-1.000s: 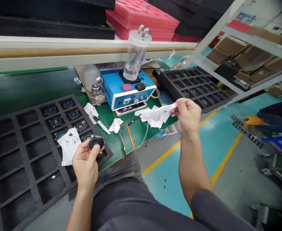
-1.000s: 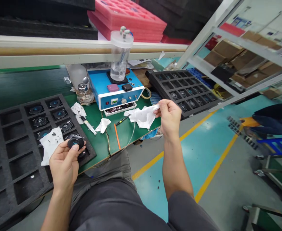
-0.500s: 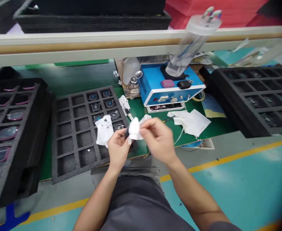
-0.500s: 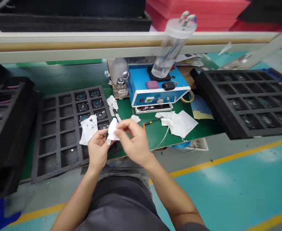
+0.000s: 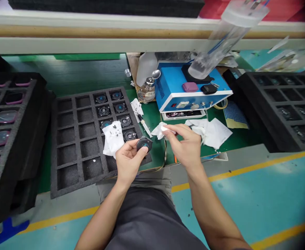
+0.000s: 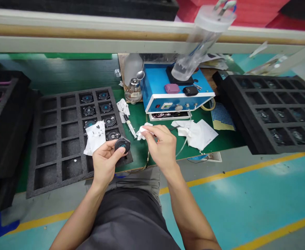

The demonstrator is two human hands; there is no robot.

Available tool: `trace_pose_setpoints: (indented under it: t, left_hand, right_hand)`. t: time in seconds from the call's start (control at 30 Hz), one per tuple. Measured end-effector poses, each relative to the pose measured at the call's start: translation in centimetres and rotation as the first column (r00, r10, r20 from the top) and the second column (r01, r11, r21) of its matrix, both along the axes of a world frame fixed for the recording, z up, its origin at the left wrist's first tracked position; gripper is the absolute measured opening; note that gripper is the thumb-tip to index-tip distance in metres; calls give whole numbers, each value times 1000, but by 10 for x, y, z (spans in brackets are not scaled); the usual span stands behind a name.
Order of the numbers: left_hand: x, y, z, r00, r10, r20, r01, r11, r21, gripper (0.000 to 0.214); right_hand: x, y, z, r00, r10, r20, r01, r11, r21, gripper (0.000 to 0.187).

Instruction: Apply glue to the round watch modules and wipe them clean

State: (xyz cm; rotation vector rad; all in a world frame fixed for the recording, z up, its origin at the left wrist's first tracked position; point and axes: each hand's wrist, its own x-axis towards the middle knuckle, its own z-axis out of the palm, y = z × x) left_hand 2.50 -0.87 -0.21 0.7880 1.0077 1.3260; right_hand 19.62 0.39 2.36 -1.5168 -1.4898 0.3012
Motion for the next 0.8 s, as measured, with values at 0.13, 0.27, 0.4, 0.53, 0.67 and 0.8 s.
trace_pose_setpoints:
  t: [0.13, 0.27, 0.4, 0.53, 0.67, 0.8]
  left_hand:
    - [2, 1, 2, 1000, 6, -19, -6, 1000, -3, 31]
    - [5, 0, 1, 995, 33, -90, -28, 998, 55, 26]
    - [5, -2, 0, 992, 104, -77, -97, 992, 87, 27]
    - [4, -4, 1, 991, 120, -63, -115, 990, 85, 25]
    - [6, -5, 4, 988, 111, -107, -99, 989, 109, 23]
    - [6, -5, 4, 986, 129, -106, -117, 987, 113, 22]
  right_hand:
    - [-13, -18, 6, 993, 115, 5, -115, 992, 44, 6]
    - [-41, -21, 0, 985, 172, -7, -171, 980, 103, 6]
    - [-39, -12, -10, 992, 126, 28, -128, 989, 75, 12]
    - [-22, -14, -10, 998, 66, 22, -67, 998, 19, 11]
    - [-28, -19, -6, 984, 171, 52, -177, 970, 165, 9]
    - [-39, -17, -11, 964, 193, 183, -239, 930, 280, 22]
